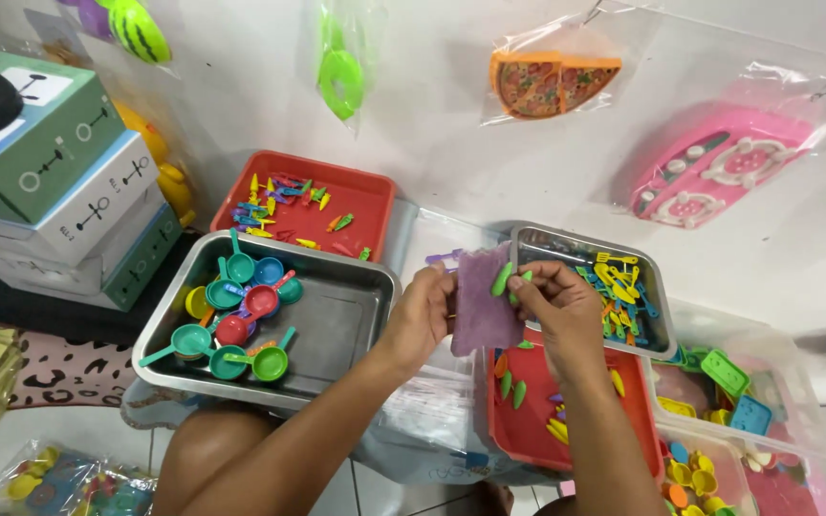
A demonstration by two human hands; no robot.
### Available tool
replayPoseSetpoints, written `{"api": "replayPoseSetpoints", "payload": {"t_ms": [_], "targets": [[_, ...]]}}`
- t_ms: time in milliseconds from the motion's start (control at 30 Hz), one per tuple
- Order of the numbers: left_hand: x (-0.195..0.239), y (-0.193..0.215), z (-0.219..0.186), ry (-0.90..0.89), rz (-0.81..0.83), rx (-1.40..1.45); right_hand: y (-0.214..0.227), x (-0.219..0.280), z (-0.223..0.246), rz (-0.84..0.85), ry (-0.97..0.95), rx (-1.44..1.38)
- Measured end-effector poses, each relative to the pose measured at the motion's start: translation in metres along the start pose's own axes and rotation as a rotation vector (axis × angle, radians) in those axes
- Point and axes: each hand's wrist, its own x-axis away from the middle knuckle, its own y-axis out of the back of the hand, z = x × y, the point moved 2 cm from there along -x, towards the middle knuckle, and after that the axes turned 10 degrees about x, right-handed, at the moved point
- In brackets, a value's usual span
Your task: The person sits on the floor and wipes various small plastic toys, including a purple toy, a red toy, and an orange toy, with a purple cloth. They then place the cleaned toys into a clear plastic bag.
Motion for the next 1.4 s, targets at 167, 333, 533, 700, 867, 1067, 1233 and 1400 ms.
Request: {"api": "replayPoseSetpoints", "payload": {"t_ms": [167,333,533,700,867,1067,1233,1400], "targets": [[-0.011,0.021,0.010,-0.152,-0.064,-0.273,-0.007,0.004,0.001,0.037,0.048,0.021],[-0.006,0.013,-0.005,-0.276,-0.011,-0.503,-0.012,0.007,0.006,0.083,0.076,0.003],[-0.013,0.030,0.002,-0.274,-0.042,-0.820,-0.011,0.007,-0.013,0.177,0.014,-0.009],[-0.021,0.034,0.004,-0.339,-0.064,-0.807,-0.021,0.013,-0.003,0.235,0.025,-0.102],[-0.016,0.019,0.000,-0.382,-0.042,-0.672,-0.016,0.010,-0.015,0.234,0.036,-0.084],[-0.005,0.003,-0.009,-0.367,-0.014,-0.713,-0.012,0.019,0.002,0.306,-0.015,-0.118],[0.001,0.000,-0.014,-0.317,-0.039,-0.739,-0.014,0.026,0.006,0.356,-0.026,-0.092],[-0.003,0.006,-0.016,-0.336,-0.120,-0.765,-0.029,0.030,0.014,0.278,0.020,-0.190]]}}
